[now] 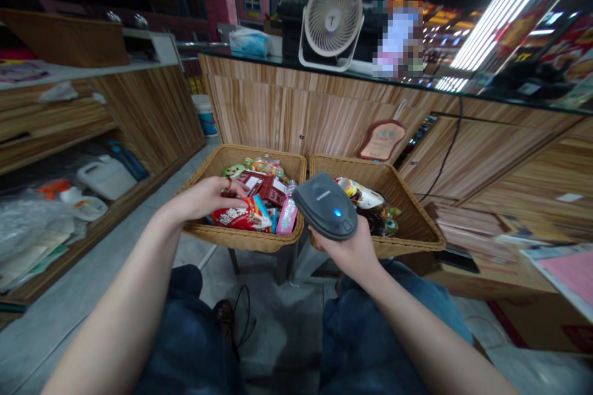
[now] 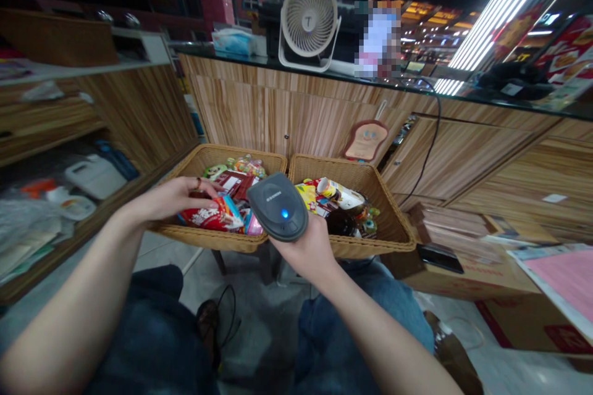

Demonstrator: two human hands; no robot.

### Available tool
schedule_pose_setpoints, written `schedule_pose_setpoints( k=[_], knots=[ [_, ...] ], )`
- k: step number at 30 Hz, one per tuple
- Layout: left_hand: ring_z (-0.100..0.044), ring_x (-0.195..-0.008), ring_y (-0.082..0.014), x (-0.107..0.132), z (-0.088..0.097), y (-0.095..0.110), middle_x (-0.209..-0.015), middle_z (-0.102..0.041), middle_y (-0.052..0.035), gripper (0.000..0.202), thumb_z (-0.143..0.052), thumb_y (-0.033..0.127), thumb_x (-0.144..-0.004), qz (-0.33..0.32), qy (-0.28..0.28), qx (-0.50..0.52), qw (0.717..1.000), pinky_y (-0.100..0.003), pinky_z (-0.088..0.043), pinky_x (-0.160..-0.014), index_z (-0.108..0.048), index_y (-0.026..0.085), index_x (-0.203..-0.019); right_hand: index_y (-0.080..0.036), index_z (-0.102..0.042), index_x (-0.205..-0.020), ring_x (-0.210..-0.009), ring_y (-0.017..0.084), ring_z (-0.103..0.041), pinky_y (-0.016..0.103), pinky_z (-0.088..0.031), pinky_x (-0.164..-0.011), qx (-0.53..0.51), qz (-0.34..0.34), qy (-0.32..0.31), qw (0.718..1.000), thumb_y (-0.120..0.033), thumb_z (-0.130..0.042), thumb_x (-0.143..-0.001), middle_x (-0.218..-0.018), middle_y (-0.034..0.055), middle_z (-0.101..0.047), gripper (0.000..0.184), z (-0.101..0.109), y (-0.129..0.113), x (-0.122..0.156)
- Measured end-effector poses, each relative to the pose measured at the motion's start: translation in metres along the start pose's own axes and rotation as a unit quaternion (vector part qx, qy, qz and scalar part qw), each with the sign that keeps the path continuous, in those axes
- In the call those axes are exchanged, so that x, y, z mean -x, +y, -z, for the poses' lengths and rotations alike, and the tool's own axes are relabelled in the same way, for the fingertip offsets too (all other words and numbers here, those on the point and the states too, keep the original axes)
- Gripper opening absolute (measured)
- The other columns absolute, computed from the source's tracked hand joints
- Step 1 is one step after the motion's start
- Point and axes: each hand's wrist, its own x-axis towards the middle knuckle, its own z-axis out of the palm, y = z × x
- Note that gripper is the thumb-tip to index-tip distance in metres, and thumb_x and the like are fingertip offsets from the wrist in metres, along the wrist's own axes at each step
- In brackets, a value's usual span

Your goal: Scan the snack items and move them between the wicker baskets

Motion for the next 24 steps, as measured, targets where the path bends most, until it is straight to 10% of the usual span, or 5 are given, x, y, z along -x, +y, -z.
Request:
schedule_pose_setpoints(
  k=[6,11,17,24],
  knots=[
    [-0.069,-0.106,-0.0268,-0.004,-0.005,0.016,-0.111,-0.076,-0.0064,0.047,-0.069,0.066,-0.084,0.004,0.326,-0.015,0.945,-0.046,-0.05,-0.103,-0.072,0.022,-0.102,-0.022,-0.069,-0.075,-0.064,0.025,-0.072,0.037,-0.063,-0.066,-0.003,-0.005,0.01,1.0,-0.03,-0.075,-0.082,-0.071,0.0068,-0.077,0.013,0.003,-0.006,-0.003],
    [-0.059,-0.131,-0.0328,-0.018,-0.022,0.003,-0.132,-0.072,-0.0083,0.049,-0.065,0.071,-0.086,-0.01,0.18,-0.181,0.967,-0.059,-0.024,-0.121,-0.076,0.028,-0.104,-0.022,-0.069,-0.076,-0.067,0.027,-0.074,0.039,-0.065,-0.07,-0.006,-0.004,0.007,1.0,-0.031,-0.076,-0.082,-0.074,0.0077,-0.078,0.013,0.003,-0.005,-0.003],
    [-0.039,-0.151,-0.0402,-0.023,-0.017,-0.024,-0.162,-0.048,-0.0137,0.091,-0.073,0.067,-0.078,0.087,0.1,-0.253,0.958,-0.061,-0.022,-0.124,-0.048,0.027,-0.155,-0.022,-0.068,-0.076,-0.064,0.025,-0.071,0.036,-0.063,-0.065,-0.001,-0.002,0.006,1.0,-0.032,-0.075,-0.083,-0.071,0.0073,-0.077,0.014,0.002,-0.002,-0.001],
    [-0.039,-0.152,-0.0432,-0.043,-0.004,-0.031,-0.164,-0.045,-0.0172,0.118,-0.065,0.088,-0.066,0.185,0.0,-0.225,0.957,-0.055,-0.031,-0.122,-0.041,0.023,-0.161,-0.023,-0.062,-0.068,-0.061,0.022,-0.065,0.032,-0.058,-0.058,-0.016,-0.013,-0.016,1.0,-0.033,-0.076,-0.082,-0.067,0.0065,-0.072,0.022,0.0,-0.005,-0.001]
  ],
)
